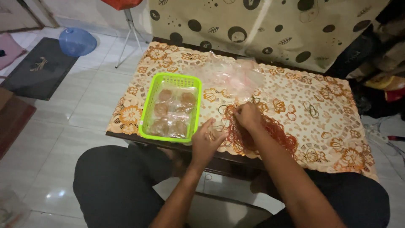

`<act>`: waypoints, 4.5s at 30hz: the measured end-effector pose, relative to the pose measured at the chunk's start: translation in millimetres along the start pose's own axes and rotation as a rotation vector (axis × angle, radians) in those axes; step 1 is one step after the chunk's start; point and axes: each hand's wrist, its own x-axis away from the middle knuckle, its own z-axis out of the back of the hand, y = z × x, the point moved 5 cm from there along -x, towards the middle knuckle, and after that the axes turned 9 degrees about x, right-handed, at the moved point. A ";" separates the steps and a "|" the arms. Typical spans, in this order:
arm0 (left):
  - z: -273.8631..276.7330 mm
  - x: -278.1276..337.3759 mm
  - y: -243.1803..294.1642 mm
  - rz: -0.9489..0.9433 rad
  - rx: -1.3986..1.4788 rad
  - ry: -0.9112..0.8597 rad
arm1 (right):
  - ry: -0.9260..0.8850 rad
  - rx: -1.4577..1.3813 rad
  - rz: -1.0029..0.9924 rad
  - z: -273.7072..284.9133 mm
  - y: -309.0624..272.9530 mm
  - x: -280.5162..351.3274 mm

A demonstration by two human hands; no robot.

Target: Securing small plastic bags with rubber bands and placing them into a green basket.

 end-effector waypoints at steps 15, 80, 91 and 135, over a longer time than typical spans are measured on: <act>8.3 5.7 -6.4 -0.257 -0.089 -0.004 | -0.036 -0.272 0.053 123.3 -8.3 58.2; -7.4 4.5 -14.5 0.070 -0.061 -0.099 | -0.015 -0.268 0.009 166.2 -33.2 128.4; -4.5 0.1 -25.8 0.105 -0.091 -0.064 | -0.027 -0.071 0.026 88.4 -25.5 70.1; 5.5 -2.3 -17.2 -0.063 -0.075 -0.029 | 0.053 -0.120 -0.123 85.6 -17.7 36.2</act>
